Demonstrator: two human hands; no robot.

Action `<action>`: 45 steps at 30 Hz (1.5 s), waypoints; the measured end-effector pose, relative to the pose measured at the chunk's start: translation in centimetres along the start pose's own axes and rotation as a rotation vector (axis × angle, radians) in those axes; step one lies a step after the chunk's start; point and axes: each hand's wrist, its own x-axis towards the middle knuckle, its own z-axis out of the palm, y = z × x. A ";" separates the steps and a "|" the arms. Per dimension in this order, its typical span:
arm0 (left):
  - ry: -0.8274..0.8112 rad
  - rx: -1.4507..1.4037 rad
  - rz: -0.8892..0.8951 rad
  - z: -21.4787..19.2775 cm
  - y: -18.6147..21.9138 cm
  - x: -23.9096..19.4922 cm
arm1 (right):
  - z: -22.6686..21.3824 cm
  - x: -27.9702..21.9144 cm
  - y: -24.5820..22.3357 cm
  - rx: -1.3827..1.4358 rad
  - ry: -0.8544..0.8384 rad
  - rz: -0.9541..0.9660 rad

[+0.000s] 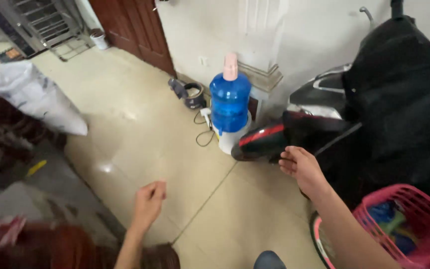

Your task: Preparing a green beverage in a large pot and bottling it into small glass containers using a ladle and sieve.

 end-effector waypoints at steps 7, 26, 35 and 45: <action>-0.070 -0.006 0.091 7.6 7.3 19.9 | 6.0 24.8 -0.5 0.002 -0.005 0.064; -0.188 0.166 -0.053 2.8 -1.7 62.4 | 24.2 66.0 -0.2 -0.354 0.232 0.227; -0.485 0.080 0.020 9.3 -10.9 76.0 | 25.9 65.7 4.2 -0.216 0.420 0.076; -0.581 -0.183 0.033 17.4 -8.2 76.9 | 22.0 63.2 3.4 0.002 0.667 -0.102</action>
